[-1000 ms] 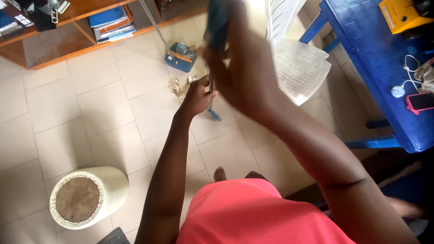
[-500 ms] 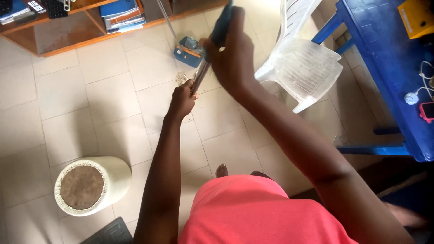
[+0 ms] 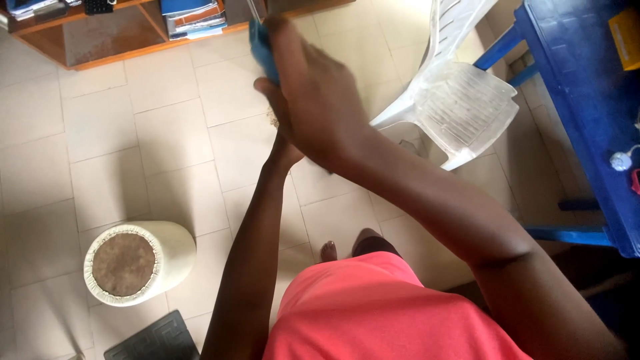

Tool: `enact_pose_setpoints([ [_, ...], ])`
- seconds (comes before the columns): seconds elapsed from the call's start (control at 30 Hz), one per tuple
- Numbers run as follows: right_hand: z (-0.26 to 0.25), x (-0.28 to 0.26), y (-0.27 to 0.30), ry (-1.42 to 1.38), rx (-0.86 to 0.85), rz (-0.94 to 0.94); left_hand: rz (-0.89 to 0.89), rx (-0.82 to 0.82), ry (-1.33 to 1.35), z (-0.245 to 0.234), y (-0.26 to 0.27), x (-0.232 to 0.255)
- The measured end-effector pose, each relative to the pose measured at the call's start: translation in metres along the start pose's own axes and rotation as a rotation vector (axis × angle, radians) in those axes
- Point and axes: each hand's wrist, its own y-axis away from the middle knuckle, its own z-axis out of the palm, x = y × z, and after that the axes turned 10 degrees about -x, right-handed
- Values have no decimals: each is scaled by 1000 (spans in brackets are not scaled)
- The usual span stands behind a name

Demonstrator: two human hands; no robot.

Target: The recorder is attempting to attach or fix the handle to the brush head of a broom.

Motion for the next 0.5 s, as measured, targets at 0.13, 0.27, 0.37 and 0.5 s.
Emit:
enact_pose_setpoints([
  [0.13,-37,-6,-9,74,135,-137,-33,4,-380,-13,-9,-7],
  [0.27,-57,15,-14,43,72,-42,-36,57,-572,-26,-12,-3],
  [0.37,-54,43,-19,-118,150,-130,47,115,-636,-37,-11,3],
  [0.5,-20,85,-29,-223,166,-123,-38,197,-640,-68,-17,-14],
])
